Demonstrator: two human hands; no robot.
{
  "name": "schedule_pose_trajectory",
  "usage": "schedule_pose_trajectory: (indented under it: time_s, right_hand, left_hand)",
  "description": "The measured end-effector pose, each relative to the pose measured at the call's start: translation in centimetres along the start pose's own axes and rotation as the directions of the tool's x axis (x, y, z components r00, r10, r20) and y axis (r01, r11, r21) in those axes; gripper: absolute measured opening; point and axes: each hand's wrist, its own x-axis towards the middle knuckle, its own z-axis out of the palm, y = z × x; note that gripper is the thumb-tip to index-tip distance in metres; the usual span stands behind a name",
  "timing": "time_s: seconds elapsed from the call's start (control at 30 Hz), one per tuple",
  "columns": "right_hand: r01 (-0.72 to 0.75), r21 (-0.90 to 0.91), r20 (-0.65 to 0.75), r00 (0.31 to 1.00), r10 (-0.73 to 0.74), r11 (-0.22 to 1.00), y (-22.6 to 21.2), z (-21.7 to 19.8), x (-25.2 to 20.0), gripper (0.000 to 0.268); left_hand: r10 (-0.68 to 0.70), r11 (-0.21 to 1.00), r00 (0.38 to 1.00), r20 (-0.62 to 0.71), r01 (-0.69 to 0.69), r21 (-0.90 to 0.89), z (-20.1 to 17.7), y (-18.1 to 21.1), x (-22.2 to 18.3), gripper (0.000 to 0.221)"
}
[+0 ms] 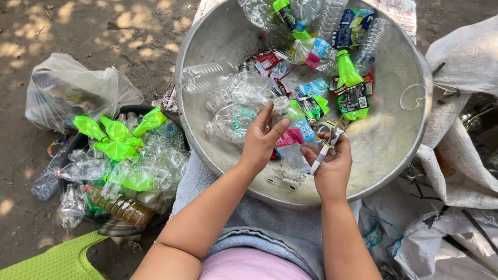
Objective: Removing labels and caps from plastic bottles using scissors for recycling
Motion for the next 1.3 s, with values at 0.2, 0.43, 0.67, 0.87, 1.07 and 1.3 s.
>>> schedule_pose_trajectory:
  time_s: [0.2,0.43,0.67,0.87,1.07,1.3]
  right_hand:
    - [-0.119,-0.082,-0.087,0.99,0.112,0.989,1.0,0.0,-0.1,0.05]
    - [0.061,-0.033,0.054,0.997,-0.059,0.998,-1.7,0.6,-0.3,0.051]
    - [-0.117,-0.027,0.655,0.748,0.106,0.993,-1.6,-1.1,-0.9,0.078]
    - [-0.234,-0.098,0.667,0.706,0.239,0.967,-3.7,0.4,-0.8,0.048]
    - [-0.261,-0.075,0.622,0.742,0.25,0.962,-3.2,-0.1,-1.0,0.038]
    - [-0.184,-0.05,0.599,0.781,0.177,0.982,-3.3,0.3,-1.0,0.039]
  left_hand:
    - [-0.16,0.979,0.979,0.125,0.174,-0.104,-2.1,-4.9,-0.3,0.09]
    - [-0.073,0.994,0.997,-0.005,0.072,-0.086,-2.8,-5.5,1.1,0.072]
    - [0.037,0.999,0.989,-0.141,-0.032,0.034,-2.5,-5.5,0.6,0.045]
    - [0.134,0.988,0.985,-0.111,-0.124,0.088,-2.4,-4.9,0.5,0.045]
    - [0.224,0.963,0.975,0.0,-0.221,0.155,-2.3,-4.2,-0.2,0.041]
    - [0.148,0.979,0.98,0.136,-0.165,0.123,-2.5,-5.8,-0.3,0.067]
